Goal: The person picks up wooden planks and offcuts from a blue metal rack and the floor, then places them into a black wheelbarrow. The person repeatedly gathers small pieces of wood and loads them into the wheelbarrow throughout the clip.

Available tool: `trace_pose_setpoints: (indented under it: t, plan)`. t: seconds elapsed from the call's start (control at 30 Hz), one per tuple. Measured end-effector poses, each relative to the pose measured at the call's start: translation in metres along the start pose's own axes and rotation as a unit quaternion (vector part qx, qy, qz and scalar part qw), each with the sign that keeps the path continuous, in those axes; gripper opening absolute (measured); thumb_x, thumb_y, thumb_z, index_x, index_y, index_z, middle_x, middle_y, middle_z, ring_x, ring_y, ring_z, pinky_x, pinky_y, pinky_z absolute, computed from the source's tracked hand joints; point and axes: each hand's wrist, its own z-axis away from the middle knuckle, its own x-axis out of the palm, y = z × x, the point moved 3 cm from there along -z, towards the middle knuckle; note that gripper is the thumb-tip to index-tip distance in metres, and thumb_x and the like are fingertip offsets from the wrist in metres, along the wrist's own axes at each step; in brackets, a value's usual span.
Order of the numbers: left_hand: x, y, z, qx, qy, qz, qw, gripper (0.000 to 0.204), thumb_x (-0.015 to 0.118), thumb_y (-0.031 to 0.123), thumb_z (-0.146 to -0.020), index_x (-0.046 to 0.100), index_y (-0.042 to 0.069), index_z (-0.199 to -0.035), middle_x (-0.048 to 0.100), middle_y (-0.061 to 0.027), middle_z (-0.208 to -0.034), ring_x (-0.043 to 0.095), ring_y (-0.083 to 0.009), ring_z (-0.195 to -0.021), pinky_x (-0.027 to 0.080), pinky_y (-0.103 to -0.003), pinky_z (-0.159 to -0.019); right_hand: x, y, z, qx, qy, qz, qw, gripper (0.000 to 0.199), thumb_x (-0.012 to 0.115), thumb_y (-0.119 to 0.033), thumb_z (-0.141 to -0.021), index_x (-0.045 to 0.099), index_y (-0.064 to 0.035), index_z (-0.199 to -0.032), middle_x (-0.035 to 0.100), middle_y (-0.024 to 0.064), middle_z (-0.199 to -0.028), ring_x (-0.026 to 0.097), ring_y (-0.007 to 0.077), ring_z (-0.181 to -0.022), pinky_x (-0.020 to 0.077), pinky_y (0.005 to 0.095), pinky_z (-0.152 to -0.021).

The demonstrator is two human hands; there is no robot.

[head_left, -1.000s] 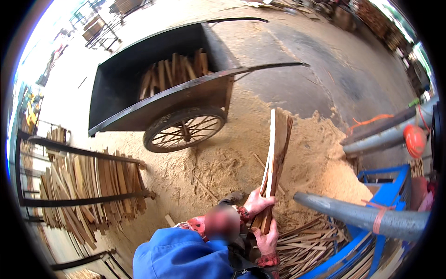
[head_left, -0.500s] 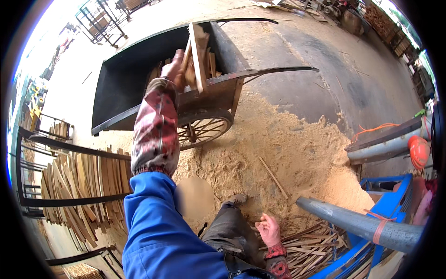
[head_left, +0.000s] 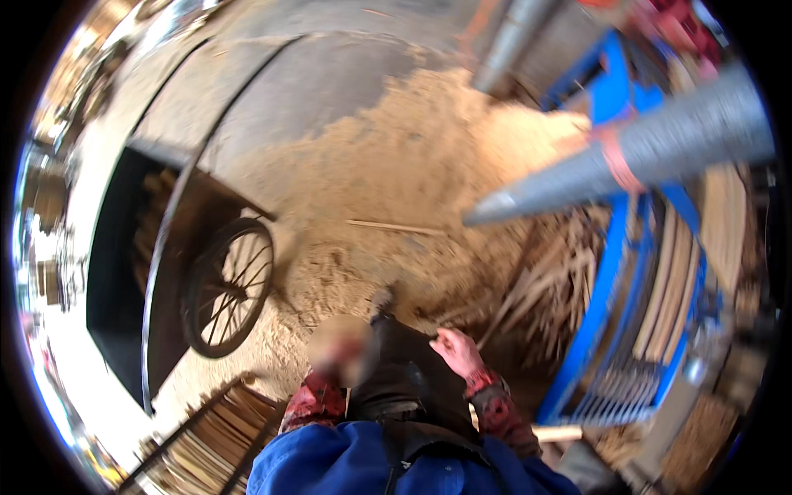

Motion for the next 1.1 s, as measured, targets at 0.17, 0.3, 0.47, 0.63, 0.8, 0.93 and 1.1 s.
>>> trace_pose_setpoints:
  t: [0.17, 0.3, 0.47, 0.63, 0.8, 0.93, 1.1]
  plan:
    - [-0.037, -0.108, -0.057, -0.134, -0.004, -0.232, 0.963, 0.032, 0.07, 0.017, -0.087, 0.065, -0.003, -0.111, 0.07, -0.0111, -0.088, 0.066, -0.0198, -0.071, 0.056, -0.031, -0.063, -0.051, 0.016, 0.035, 0.109, 0.032, -0.064, 0.991, 0.042, 0.075, -0.035, -0.082, 0.066, -0.0076, -0.113, 0.069, 0.0176, -0.096, 0.069, 0.0271, -0.087, 0.0545, 0.0367, -0.076]
    - [0.063, -0.04, -0.067, -0.13, 0.003, -0.279, 0.951, 0.029, 0.069, 0.021, -0.089, 0.068, -0.004, -0.104, 0.069, -0.0087, -0.082, 0.065, -0.0159, -0.07, 0.054, -0.028, -0.063, -0.072, 0.057, 0.061, 0.11, 0.133, -0.115, 0.978, 0.037, 0.074, -0.033, -0.083, 0.068, -0.005, -0.108, 0.07, 0.017, -0.093, 0.069, 0.0285, -0.084, 0.054, 0.0383, -0.074]
    - [0.119, -0.029, -0.115, -0.196, -0.03, -0.337, 0.92, 0.031, 0.068, 0.025, -0.089, 0.066, -0.002, -0.102, 0.068, -0.0084, -0.083, 0.065, -0.0163, -0.074, 0.054, -0.029, -0.066, -0.04, 0.167, 0.091, 0.225, 0.184, -0.075, 0.954, 0.048, 0.074, -0.037, -0.083, 0.066, 0.0012, -0.11, 0.07, 0.0177, -0.098, 0.067, 0.0269, -0.087, 0.0527, 0.0389, -0.076]
    - [0.127, -0.016, -0.185, -0.222, -0.058, -0.393, 0.89, 0.024, 0.067, 0.02, -0.088, 0.065, -0.002, -0.097, 0.067, -0.0079, -0.08, 0.066, -0.0166, -0.07, 0.055, -0.028, -0.059, -0.052, 0.204, 0.084, 0.194, 0.189, 0.011, 0.963, 0.026, 0.066, -0.018, -0.09, 0.064, 0.0015, -0.106, 0.069, 0.0073, -0.085, 0.067, 0.0225, -0.076, 0.0546, 0.0306, -0.069]
    - [0.087, -0.024, -0.293, -0.155, -0.079, -0.545, 0.82, 0.026, 0.068, 0.023, -0.083, 0.07, -0.002, -0.09, 0.069, -0.0094, -0.072, 0.066, -0.0155, -0.064, 0.055, -0.029, -0.059, 0.0, 0.273, 0.037, 0.433, 0.463, 0.275, 0.723, 0.025, 0.052, -0.024, -0.096, 0.064, -0.0024, -0.103, 0.066, 0.0092, -0.09, 0.064, 0.0245, -0.077, 0.0542, 0.0352, -0.07]
    - [0.023, -0.06, -0.375, -0.175, -0.021, -0.585, 0.792, 0.023, 0.068, 0.023, -0.083, 0.068, 0.0, -0.089, 0.067, -0.0089, -0.072, 0.064, -0.0159, -0.061, 0.054, -0.03, -0.053, 0.057, 0.432, 0.027, 0.269, 0.299, -0.531, 0.746, 0.032, 0.047, -0.026, -0.098, 0.06, -0.0005, -0.113, 0.064, 0.0128, -0.107, 0.062, 0.0237, -0.096, 0.0512, 0.0367, -0.086]
    - [-0.062, -0.122, -0.486, -0.049, -0.039, -0.752, 0.656, 0.036, 0.072, 0.036, -0.074, 0.072, 0.003, -0.087, 0.07, -0.015, -0.073, 0.07, -0.0306, -0.074, 0.055, -0.041, -0.069, 0.104, 0.591, 0.028, 0.364, 0.259, -0.582, 0.679, 0.037, 0.044, -0.027, -0.099, 0.058, 0.003, -0.116, 0.064, 0.0164, -0.113, 0.062, 0.0241, -0.102, 0.0506, 0.0351, -0.089]
